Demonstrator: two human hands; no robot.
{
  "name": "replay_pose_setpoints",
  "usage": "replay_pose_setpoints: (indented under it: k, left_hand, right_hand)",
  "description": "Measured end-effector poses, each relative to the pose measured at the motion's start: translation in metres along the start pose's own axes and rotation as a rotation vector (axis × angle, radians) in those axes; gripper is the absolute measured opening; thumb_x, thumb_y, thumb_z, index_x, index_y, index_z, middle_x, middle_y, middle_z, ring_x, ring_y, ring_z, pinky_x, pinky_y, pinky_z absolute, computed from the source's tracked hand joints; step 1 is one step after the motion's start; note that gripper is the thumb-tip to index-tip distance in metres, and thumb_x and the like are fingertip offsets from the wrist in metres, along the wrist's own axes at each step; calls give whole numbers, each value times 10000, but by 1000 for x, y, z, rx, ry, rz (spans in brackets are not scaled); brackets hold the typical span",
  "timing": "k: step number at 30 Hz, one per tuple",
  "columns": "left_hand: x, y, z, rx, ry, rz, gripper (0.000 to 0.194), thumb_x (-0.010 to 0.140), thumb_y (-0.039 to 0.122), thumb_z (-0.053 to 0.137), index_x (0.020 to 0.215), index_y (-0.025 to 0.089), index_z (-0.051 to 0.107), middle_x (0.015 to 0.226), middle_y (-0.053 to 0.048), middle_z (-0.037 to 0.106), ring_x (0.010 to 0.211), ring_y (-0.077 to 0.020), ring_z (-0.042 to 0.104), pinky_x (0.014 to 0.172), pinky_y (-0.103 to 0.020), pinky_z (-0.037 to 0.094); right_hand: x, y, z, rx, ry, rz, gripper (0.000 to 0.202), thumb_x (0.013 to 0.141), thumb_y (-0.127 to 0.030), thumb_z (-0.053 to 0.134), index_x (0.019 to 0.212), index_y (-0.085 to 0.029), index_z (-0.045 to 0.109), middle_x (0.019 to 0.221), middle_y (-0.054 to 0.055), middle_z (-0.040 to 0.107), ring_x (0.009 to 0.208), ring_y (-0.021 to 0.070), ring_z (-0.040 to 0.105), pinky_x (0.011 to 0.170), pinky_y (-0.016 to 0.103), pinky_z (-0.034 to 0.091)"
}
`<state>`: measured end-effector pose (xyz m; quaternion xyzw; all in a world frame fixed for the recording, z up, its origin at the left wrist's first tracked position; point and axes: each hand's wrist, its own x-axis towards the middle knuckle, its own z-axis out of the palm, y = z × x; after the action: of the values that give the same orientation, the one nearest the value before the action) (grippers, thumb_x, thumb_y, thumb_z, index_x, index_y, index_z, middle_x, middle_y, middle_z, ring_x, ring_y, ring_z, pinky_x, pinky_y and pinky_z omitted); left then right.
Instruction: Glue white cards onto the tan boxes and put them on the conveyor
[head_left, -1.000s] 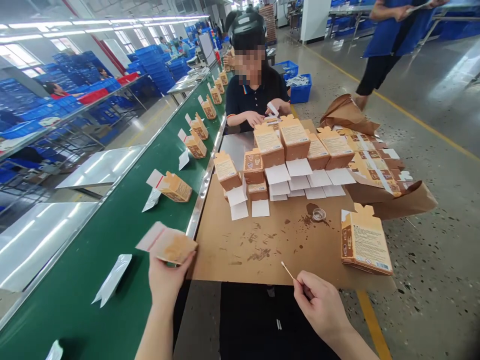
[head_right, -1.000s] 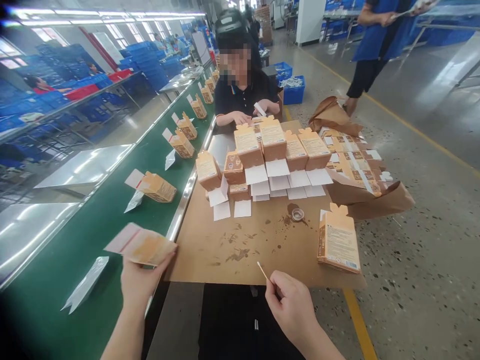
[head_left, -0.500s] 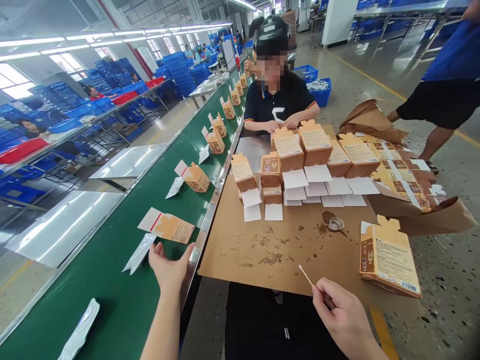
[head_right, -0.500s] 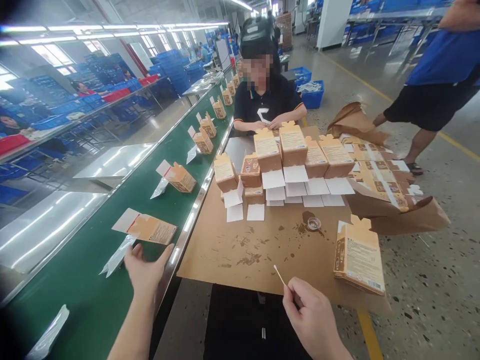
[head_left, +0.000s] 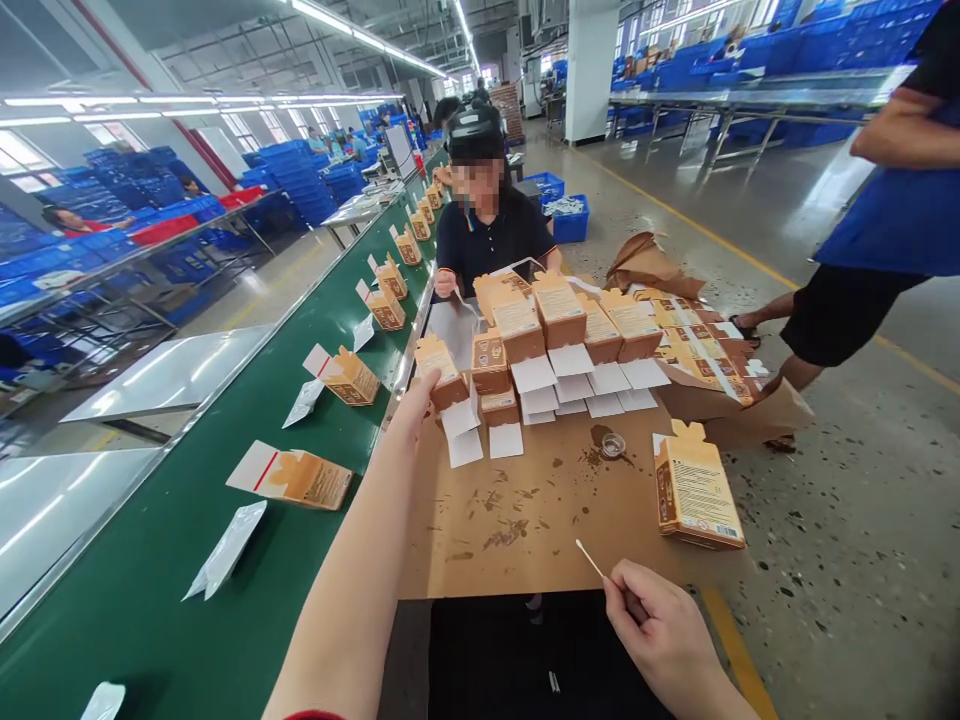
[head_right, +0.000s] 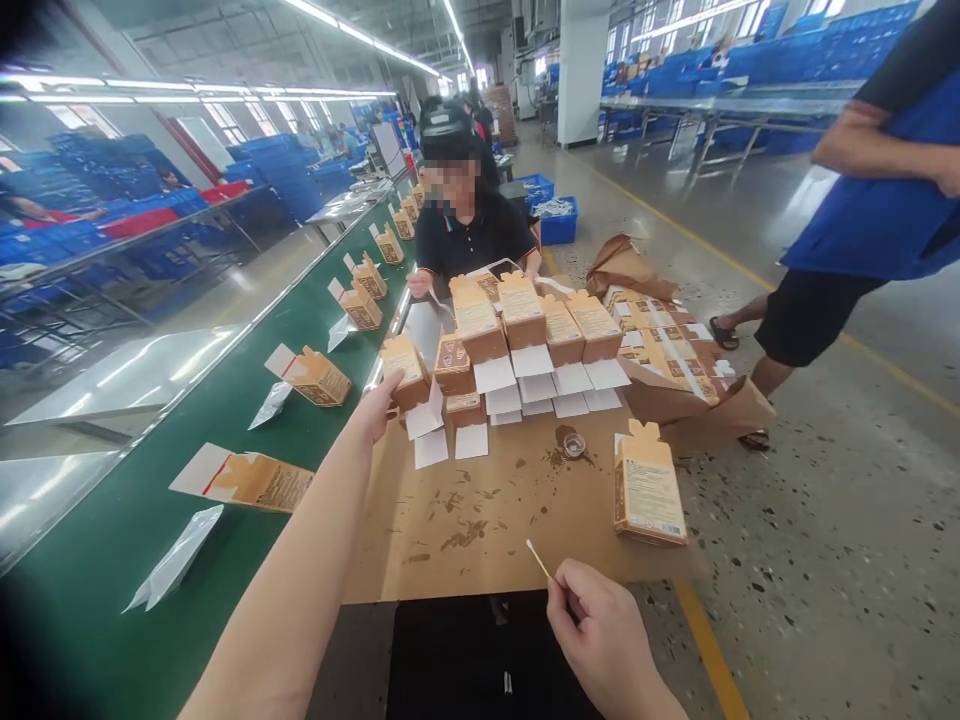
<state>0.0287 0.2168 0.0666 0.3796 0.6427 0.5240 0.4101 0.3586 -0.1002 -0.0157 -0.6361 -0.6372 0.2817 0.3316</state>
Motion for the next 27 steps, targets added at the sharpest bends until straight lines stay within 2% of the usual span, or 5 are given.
replay_pose_setpoints:
  k: [5,8,12,19,27]
  left_hand:
    - [-64,-13,-42,-160,9,27,580,855,620,943,1268,223,854,1496,-188,898,1604,-470,749,1334,-593,627]
    - [-130,-47,-64,-335,-16,70,689,829,643,1026,1371,253,859,1577,-152,884,1626,-462,747,1328,-565,648]
    - [-187,-100,-59,-278,-62,-174,911,578,646,1210,1290,234,819,1411,-180,923,1424,-492,858,1217,-628,708]
    - [-188,-118,-53,-152,-157,-195,949,600,585,1250,1277,262,668,1353,-149,896,1305,-404,890,1147,-572,724]
    - [-215,-117,-38,-107,-82,-93,992,612,565,1212,1341,318,586,1356,-108,851,1359,-412,866,1151,-563,727]
  right_hand:
    - [-5,-2,-2,-28,12,23,389,1133,-397,512,776,-307,386,626,4,532,541,258,528,549,403,428]
    - [1,-14,-2,-43,-34,-1,375,1121,-340,493,781,-301,340,619,-9,510,538,233,506,558,376,402]
    - [21,-38,10,-160,-188,-86,332,1112,-234,471,811,-289,345,676,-10,623,602,210,612,630,331,435]
    - [42,-58,47,-277,-324,-177,296,1068,-157,524,802,-276,470,758,-18,786,707,197,751,709,305,412]
    - [39,-46,37,-348,-293,-128,333,1075,-109,575,794,-276,513,762,10,798,670,200,728,676,315,345]
